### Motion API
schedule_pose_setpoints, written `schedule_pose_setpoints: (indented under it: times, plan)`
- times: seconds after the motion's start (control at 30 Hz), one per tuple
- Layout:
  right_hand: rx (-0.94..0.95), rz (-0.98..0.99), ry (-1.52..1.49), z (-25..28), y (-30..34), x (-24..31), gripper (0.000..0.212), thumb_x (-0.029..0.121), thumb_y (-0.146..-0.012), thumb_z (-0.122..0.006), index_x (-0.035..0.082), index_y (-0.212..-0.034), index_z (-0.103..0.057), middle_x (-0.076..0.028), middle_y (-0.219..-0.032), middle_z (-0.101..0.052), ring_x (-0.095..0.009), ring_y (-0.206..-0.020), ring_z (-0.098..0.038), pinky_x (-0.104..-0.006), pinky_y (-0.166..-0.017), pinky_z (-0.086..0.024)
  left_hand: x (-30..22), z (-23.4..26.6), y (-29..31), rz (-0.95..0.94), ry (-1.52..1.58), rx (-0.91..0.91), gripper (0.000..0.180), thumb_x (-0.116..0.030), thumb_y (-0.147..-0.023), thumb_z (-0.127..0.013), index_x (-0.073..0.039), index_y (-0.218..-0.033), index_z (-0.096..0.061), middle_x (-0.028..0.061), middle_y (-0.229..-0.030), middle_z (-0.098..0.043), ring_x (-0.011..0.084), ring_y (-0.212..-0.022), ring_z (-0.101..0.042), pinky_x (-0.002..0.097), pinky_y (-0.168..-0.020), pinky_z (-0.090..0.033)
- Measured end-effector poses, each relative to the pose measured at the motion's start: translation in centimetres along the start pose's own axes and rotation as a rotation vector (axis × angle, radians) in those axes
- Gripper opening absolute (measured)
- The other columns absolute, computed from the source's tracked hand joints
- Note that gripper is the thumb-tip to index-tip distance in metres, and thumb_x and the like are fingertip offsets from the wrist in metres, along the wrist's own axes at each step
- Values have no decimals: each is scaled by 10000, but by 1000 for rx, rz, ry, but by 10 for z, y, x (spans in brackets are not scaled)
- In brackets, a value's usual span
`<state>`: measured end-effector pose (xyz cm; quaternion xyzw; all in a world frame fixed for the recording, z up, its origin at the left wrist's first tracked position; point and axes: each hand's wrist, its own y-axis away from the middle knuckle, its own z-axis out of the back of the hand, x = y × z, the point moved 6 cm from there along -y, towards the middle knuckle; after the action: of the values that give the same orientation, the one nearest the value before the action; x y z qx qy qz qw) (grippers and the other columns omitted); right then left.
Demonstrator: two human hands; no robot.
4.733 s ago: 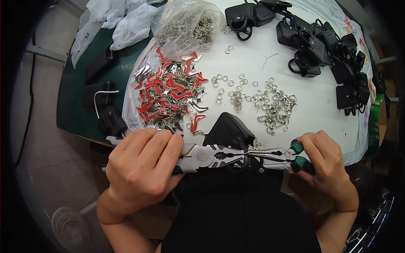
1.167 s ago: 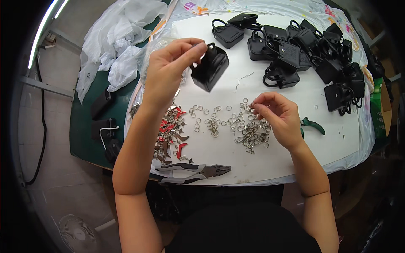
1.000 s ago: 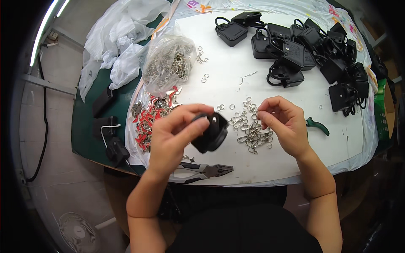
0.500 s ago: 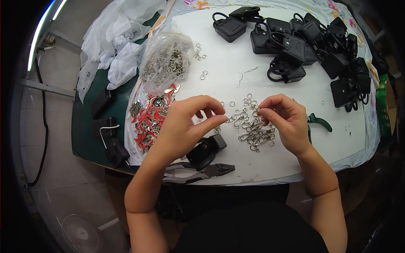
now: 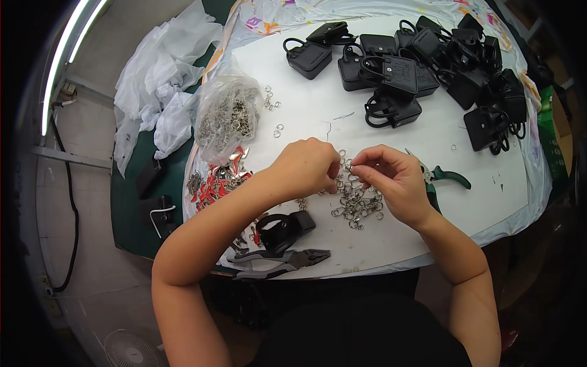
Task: The person assembles keychains by hand, attaching small metal rings and charms to miniature black handbags using pliers.
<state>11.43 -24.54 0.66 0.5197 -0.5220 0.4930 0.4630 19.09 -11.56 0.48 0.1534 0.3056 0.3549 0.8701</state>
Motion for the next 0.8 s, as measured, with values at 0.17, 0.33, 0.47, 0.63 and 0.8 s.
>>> schedule_pose_setpoints:
  times: [0.17, 0.33, 0.47, 0.63, 0.8]
  plan:
    - [-1, 4, -10, -1, -1, -3, 133, 94, -924, -680, -9, -1006, -690, -43, -882, -698, -60, -688, -617, -205, -618, -505, 6, -5, 6, -99, -20, -60, 249, -243, -682, -835, -46, -763, -705, 75, -746, -675, 225, -716, -640, 339, -669, -495]
    - [-5, -9, 2, 0, -2, -3, 130, 91, -918, -684, -9, -1001, -694, -34, -870, -697, -54, -675, -608, -201, -605, -495, 20, 5, 16, -6, 234, -46, 250, -224, -707, -830, -28, -783, -695, 73, -743, -637, 203, -698, -583, 334, -653, -467]
    - [2, -4, 25, -1, -2, -2, 126, 84, -914, -684, -14, -992, -695, -27, -846, -693, -50, -665, -595, -198, -601, -487, 17, 3, 18, -43, 178, -258, 253, -224, -724, -818, -29, -833, -698, 86, -777, -632, 220, -726, -602, 346, -671, -478]
    - [18, -7, 31, -3, -4, -4, 120, 80, -913, -683, -17, -983, -696, -21, -836, -688, -47, -661, -583, -199, -606, -488, 11, -4, 22, -92, 36, -336, 216, -200, -742, -793, -35, -849, -703, 96, -860, -647, 259, -793, -636, 365, -732, -506]
    - [27, -17, -4, -4, -3, -4, 115, 77, -915, -681, -14, -982, -701, -21, -828, -686, -51, -677, -592, -202, -618, -496, 15, -7, 14, -15, 169, -233, 176, -156, -758, -776, -31, -856, -700, 72, -844, -638, 205, -822, -647, 330, -739, -506]
